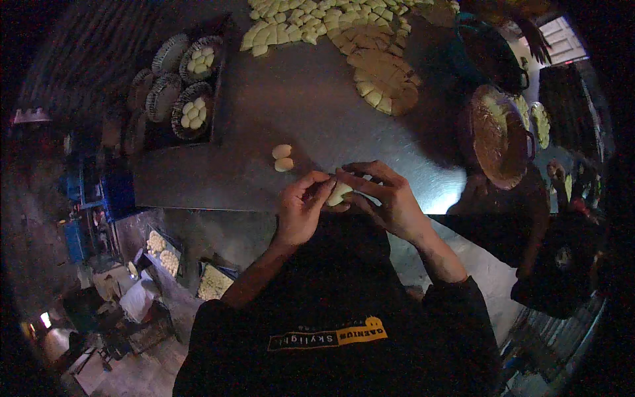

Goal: The person picks up small pieces of dough, flattens them by hand, adds a portion of dark filling from a bowl, and shapes the dough into balls before placing them onto a baking tray.

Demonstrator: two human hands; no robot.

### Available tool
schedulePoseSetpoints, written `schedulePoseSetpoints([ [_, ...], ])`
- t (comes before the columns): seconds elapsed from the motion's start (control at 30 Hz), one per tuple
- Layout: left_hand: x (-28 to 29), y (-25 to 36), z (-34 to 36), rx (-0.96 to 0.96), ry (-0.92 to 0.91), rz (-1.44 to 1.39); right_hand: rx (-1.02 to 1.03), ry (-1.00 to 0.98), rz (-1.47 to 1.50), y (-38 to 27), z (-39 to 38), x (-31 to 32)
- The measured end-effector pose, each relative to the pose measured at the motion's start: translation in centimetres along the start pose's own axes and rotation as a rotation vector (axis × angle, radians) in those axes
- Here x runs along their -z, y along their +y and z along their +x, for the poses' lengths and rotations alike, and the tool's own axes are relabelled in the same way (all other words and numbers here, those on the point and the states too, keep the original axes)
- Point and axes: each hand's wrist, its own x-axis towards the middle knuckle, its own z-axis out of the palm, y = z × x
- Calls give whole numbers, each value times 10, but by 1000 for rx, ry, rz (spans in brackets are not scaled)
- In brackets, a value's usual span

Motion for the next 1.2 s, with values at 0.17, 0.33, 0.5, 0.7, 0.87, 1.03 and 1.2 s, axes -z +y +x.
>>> schedulePoseSetpoints([
  [0.17,-3,4,-2,386,-113,-430,-65,-136,155,8,6,7],
  [0.33,6,12,-6,108,-238,-241,-15,-238,405,13,14,1],
  [0.5,20,8,-19,-63,-179,228,-69,-319,363,10,20,-24],
  [0.7,75,-51,-17,14,-32,-124,271,-155,-1,-29,54,-61],
  [0.87,110,-77,-21,-117,250,-43,514,-358,-116,-8,80,-123],
  [1.03,133,-70,-1,96,440,152,162,-874,78,50,161,-165],
  [1.2,218,-109,3,124,416,-144,-170,-1019,358,89,206,-196],
])
